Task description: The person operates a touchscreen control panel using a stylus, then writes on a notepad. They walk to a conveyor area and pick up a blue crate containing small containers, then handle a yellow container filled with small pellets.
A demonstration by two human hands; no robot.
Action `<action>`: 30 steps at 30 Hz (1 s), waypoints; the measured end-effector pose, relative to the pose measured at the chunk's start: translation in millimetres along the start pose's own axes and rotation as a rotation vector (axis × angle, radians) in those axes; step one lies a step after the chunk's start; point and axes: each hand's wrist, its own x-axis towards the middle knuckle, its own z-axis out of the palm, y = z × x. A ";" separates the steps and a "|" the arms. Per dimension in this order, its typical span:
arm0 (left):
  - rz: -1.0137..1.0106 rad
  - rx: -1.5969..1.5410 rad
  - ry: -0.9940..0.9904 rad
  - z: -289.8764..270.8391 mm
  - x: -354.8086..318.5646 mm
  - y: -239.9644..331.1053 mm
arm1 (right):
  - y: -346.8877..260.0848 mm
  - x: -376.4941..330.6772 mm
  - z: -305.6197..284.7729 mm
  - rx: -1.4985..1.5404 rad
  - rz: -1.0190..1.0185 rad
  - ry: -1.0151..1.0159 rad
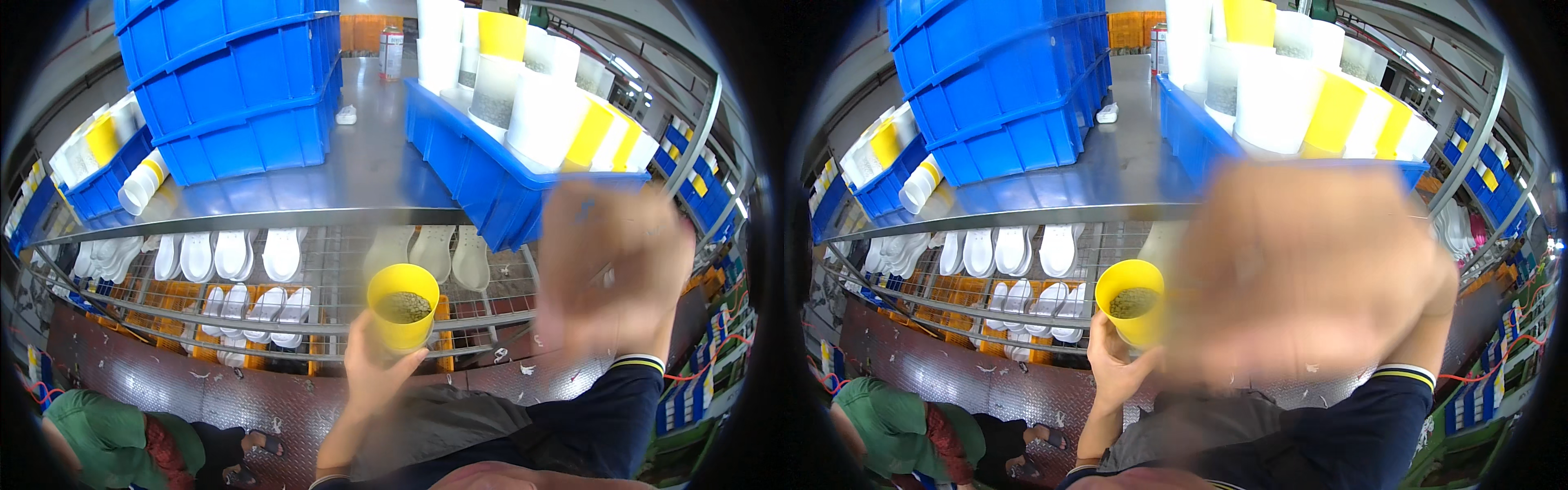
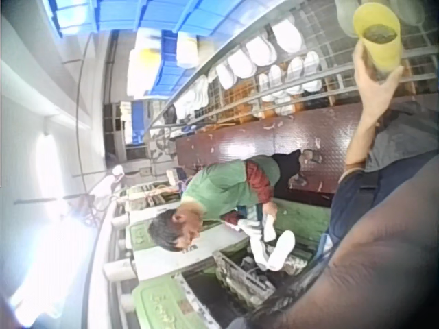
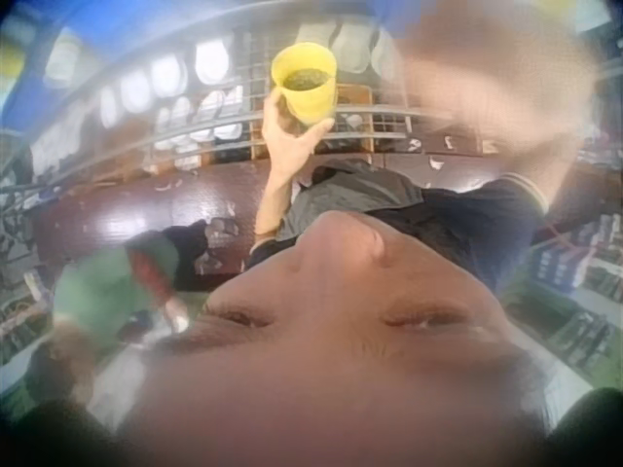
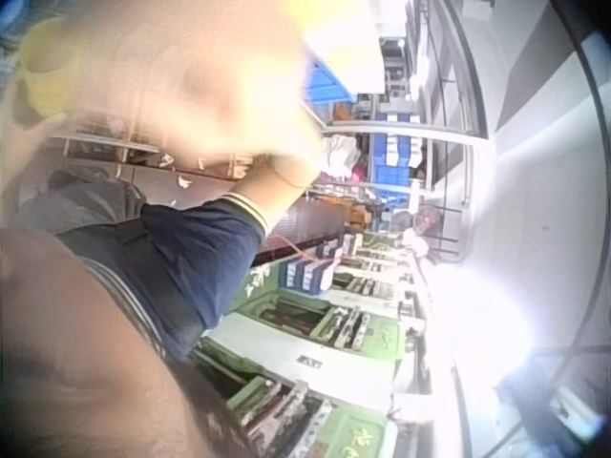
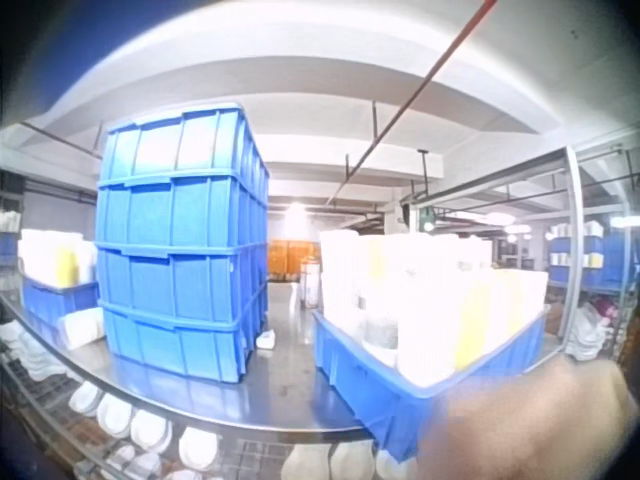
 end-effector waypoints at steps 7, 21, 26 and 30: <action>-0.048 0.052 -0.025 -9.1 3.3 4.8 | 104.2 122.1 -57.7 -0.937 0.765 -0.468; -0.113 -0.009 0.057 -34.7 -15.0 8.7 | 209.0 159.1 -84.2 -0.344 1.209 -1.263; -0.121 0.047 0.088 -37.6 -18.8 1.7 | 208.6 159.8 -86.9 -0.372 1.209 -1.267; -0.098 -0.004 0.113 -35.1 -19.3 -2.6 | 220.2 155.0 -91.5 -0.340 1.201 -1.270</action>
